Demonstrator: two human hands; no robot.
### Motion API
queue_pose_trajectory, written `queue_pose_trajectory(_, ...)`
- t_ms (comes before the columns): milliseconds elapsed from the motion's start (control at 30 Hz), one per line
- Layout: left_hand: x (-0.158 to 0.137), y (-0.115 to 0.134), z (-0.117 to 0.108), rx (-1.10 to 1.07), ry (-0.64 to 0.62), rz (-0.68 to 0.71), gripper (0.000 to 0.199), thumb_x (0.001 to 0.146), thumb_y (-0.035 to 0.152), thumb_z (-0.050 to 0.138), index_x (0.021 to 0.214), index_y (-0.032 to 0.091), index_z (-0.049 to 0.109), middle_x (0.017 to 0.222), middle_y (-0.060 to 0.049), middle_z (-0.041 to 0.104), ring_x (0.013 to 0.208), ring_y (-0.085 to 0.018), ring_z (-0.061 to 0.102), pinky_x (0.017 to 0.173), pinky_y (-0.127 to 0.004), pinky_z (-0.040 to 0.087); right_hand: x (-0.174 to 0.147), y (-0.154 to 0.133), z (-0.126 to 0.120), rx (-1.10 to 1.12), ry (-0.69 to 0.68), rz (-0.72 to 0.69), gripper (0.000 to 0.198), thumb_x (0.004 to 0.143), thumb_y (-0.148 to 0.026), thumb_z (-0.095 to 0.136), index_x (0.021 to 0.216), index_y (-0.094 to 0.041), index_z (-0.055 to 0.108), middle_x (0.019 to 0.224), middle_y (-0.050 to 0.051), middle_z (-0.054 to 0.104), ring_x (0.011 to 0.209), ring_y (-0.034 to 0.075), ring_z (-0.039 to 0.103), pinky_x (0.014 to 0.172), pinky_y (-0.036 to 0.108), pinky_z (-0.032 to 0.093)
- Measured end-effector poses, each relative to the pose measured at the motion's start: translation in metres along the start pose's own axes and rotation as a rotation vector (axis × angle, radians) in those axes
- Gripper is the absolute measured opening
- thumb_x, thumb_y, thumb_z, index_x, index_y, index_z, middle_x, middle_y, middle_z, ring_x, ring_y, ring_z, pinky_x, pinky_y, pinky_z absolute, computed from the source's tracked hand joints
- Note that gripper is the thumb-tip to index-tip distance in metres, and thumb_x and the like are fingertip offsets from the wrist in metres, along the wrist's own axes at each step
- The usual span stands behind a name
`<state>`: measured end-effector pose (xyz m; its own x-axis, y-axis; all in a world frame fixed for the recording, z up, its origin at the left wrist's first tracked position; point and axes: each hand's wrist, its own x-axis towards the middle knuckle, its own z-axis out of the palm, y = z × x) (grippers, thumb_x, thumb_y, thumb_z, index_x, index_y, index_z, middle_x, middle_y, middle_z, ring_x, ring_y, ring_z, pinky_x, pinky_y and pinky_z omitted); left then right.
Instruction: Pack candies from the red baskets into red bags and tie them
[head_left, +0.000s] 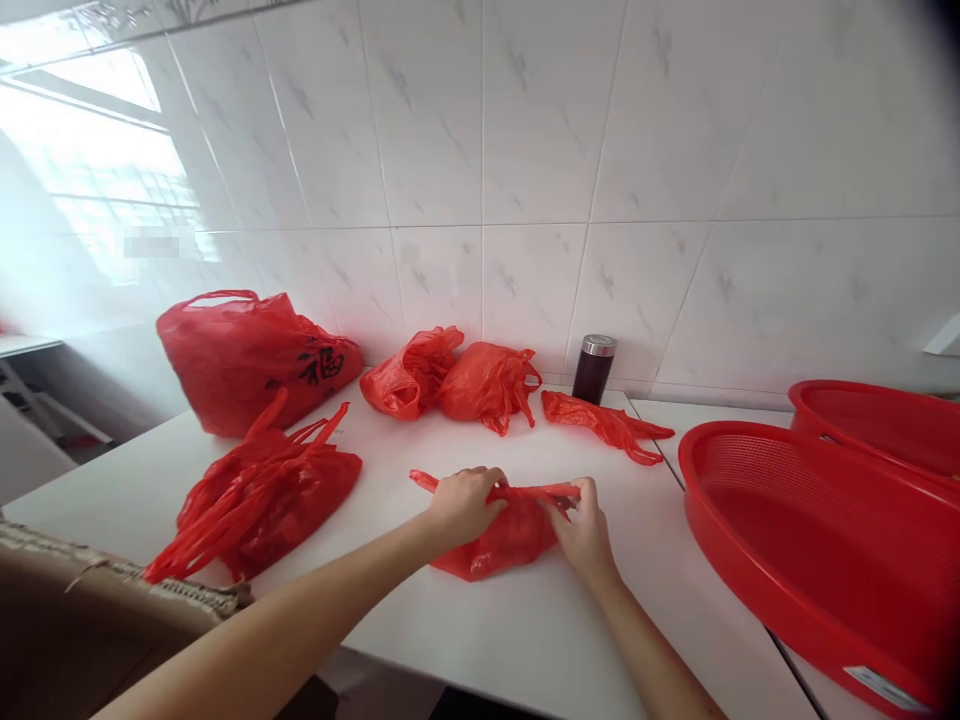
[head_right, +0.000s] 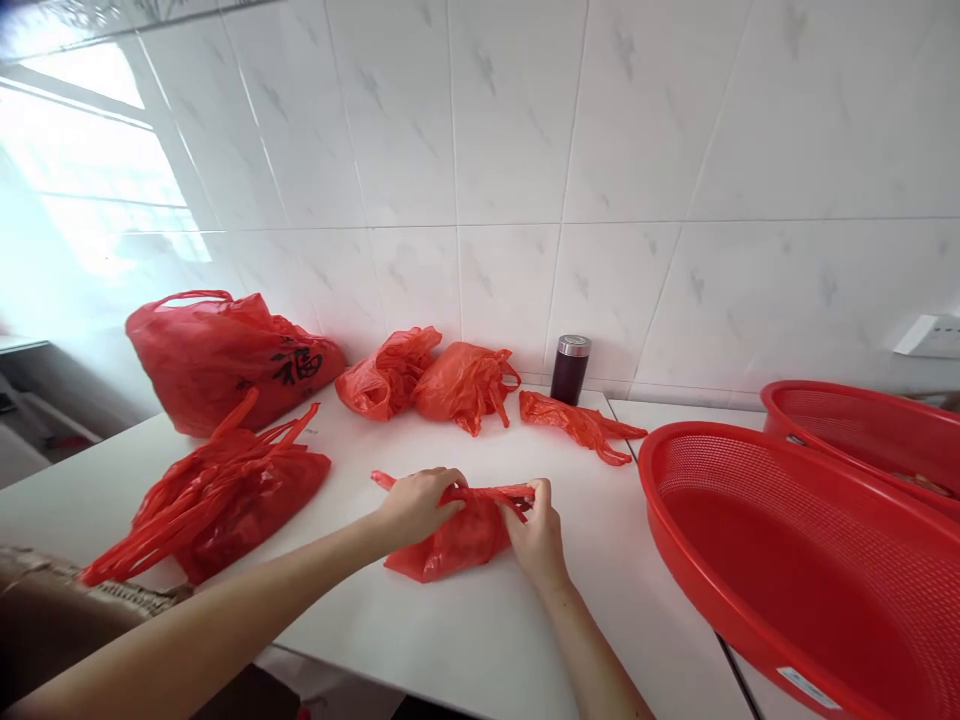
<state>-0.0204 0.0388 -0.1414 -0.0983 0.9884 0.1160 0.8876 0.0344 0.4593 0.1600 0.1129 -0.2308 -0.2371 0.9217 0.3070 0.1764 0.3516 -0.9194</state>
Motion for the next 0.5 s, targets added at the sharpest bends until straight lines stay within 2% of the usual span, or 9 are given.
queue_pose_trajectory(100,-0.005,-0.011,-0.005,0.055,-0.016,-0.041,0.022,0.082,0.029,0.052,0.1,0.027,0.064,0.098,-0.003,0.07,0.085,-0.024,0.065,0.07,-0.032,0.046,0.002,-0.003,-0.002,0.015,-0.008,0.045,0.045,0.076,-0.051,0.064,0.103,-0.024,0.042,0.087,0.004,0.066,0.079,0.021,0.061,0.068,0.031,0.048)
queue_pose_trajectory(200,-0.023,-0.037,-0.035,0.108,0.001,-0.125,0.021,0.084,0.03,0.048,0.102,0.027,0.059,0.099,-0.002,0.07,0.084,-0.021,0.065,0.069,-0.028,0.045,0.005,-0.002,-0.005,0.01,0.016,0.074,0.053,0.077,-0.052,0.062,0.116,-0.024,0.041,0.086,0.003,0.066,0.078,0.02,0.062,0.072,0.031,0.047)
queue_pose_trajectory(300,-0.05,-0.069,-0.072,0.184,0.024,-0.263,0.02,0.086,0.031,0.046,0.101,0.023,0.056,0.093,-0.003,0.071,0.083,-0.021,0.065,0.07,-0.027,0.045,0.004,0.003,-0.007,-0.013,0.011,0.101,0.048,0.081,-0.053,0.057,0.117,-0.025,0.042,0.085,0.001,0.065,0.078,0.019,0.061,0.07,0.03,0.047)
queue_pose_trajectory(400,-0.076,-0.097,-0.102,0.32,0.067,-0.429,0.024,0.089,0.032,0.04,0.104,0.02,0.054,0.095,-0.006,0.069,0.087,-0.026,0.065,0.077,-0.034,0.046,0.006,0.012,-0.008,-0.055,-0.022,0.09,0.041,0.084,-0.052,0.052,0.113,-0.025,0.044,0.086,0.001,0.064,0.079,0.019,0.061,0.069,0.03,0.047)
queue_pose_trajectory(500,-0.09,-0.111,-0.114,0.435,0.12,-0.543,0.036,0.09,0.034,0.036,0.118,0.016,0.051,0.114,-0.015,0.064,0.1,-0.038,0.061,0.083,-0.05,0.043,0.023,0.019,-0.012,-0.192,-0.028,0.042,0.033,0.085,-0.049,0.049,0.107,-0.024,0.05,0.094,0.003,0.065,0.081,0.019,0.061,0.069,0.03,0.048)
